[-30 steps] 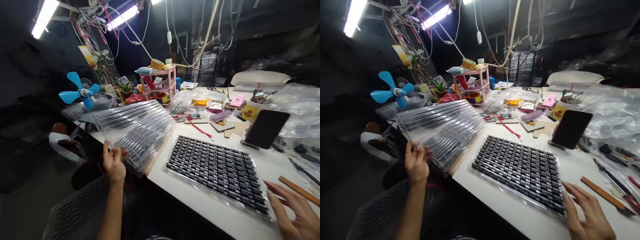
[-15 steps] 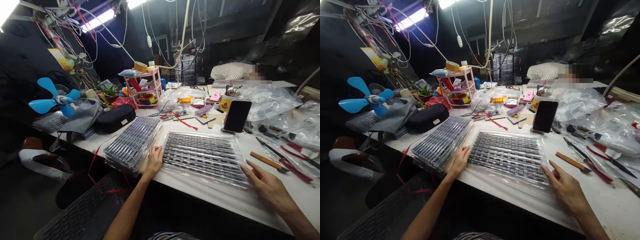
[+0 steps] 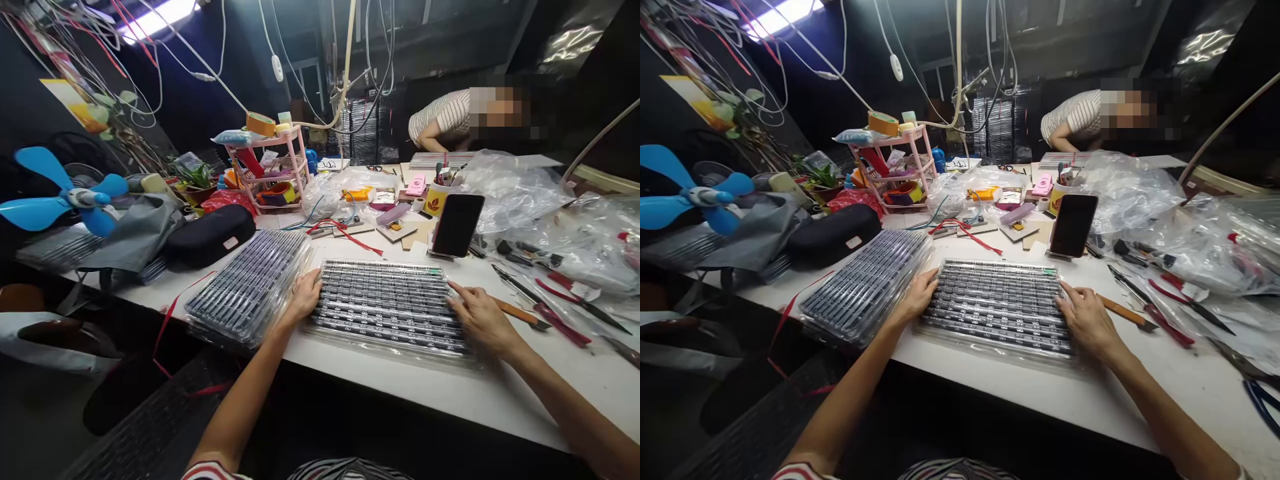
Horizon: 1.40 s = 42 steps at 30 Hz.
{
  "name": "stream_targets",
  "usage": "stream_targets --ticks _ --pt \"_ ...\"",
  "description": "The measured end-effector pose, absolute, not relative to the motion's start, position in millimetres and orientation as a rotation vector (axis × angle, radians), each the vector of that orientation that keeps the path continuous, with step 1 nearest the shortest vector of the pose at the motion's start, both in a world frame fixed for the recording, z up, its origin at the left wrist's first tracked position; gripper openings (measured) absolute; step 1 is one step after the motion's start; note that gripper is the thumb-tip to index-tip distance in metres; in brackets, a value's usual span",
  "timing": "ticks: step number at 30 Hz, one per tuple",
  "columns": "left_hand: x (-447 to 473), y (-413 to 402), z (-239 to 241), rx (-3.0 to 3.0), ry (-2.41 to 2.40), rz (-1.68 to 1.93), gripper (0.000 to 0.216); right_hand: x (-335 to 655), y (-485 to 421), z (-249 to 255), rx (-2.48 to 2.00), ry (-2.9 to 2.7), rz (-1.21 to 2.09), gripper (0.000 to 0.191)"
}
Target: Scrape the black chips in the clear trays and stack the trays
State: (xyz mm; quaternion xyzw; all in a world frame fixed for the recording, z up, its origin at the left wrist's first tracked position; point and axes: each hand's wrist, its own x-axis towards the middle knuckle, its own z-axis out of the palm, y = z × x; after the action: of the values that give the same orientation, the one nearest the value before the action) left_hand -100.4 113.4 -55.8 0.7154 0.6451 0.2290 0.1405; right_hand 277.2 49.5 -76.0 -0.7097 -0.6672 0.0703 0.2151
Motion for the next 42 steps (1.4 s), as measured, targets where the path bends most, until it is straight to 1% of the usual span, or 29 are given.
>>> stream_targets --ticks 3,6,9,13,16,19,21,24,26,27,29,31,34,37,40,42 --pt "-94.5 110.3 -55.8 2.088 1.924 0.565 0.044 265.2 53.7 -72.8 -2.075 -1.986 -0.019 0.051" --pt "-84.2 103.0 -55.4 2.138 1.989 0.48 0.048 251.9 55.0 -65.3 -2.153 -2.164 -0.125 0.048" --pt "-75.2 98.9 -53.8 2.207 2.037 0.408 0.052 242.2 57.7 -57.2 -2.16 -2.231 -0.129 0.05" --pt "-76.9 102.2 -47.0 2.285 2.023 0.31 0.05 235.6 51.0 -51.0 -2.161 -2.211 -0.099 0.049" --pt "-87.7 105.6 -38.6 2.326 1.956 0.267 0.045 230.1 21.3 -50.6 -2.164 -2.141 -0.077 0.046" --pt "-94.0 105.6 -34.6 2.38 1.834 0.235 0.043 226.6 -30.7 -54.2 -2.203 -2.046 -0.056 0.044" --pt "-87.6 103.3 -37.5 2.436 1.739 0.227 0.043 228.5 -71.5 -58.4 -2.206 -1.879 -0.009 0.045" --pt "-57.1 94.2 -47.8 2.55 1.565 0.279 0.045 238.4 -132.6 -65.3 -2.137 -1.383 0.165 0.053" --pt "-28.9 83.6 -54.1 2.607 1.394 0.327 0.047 246.3 -169.2 -69.5 -2.072 -1.001 0.376 0.061" --pt "-15.3 77.8 -56.0 2.614 1.306 0.343 0.049 249.6 -185.0 -71.6 -2.001 -0.828 0.515 0.062" --pt "6.3 68.6 -57.1 2.582 1.212 0.373 0.051 253.9 -209.4 -76.2 -1.751 -0.559 0.767 0.056" --pt "16.9 66.0 -55.2 2.483 1.285 0.416 0.054 256.0 -222.9 -82.0 -1.494 -0.425 0.899 0.05" --pt "14.5 71.3 -47.5 2.177 1.422 0.435 0.054 259.1 -226.7 -94.2 -1.351 -0.399 0.942 0.05" --pt "7.3 65.0 -32.5 1.856 1.339 0.426 0.047 266.4 -225.1 -109.8 -1.324 -0.426 0.973 0.053" --pt "15.2 28.5 -12.1 1.574 1.217 0.421 0.048 282.1 -233.4 -128.0 -1.368 -0.429 0.956 0.056" --pt "32.0 -8.4 -2.8 1.43 1.138 0.374 0.045 301.0 -247.0 -140.6 -1.452 -0.398 0.876 0.054"
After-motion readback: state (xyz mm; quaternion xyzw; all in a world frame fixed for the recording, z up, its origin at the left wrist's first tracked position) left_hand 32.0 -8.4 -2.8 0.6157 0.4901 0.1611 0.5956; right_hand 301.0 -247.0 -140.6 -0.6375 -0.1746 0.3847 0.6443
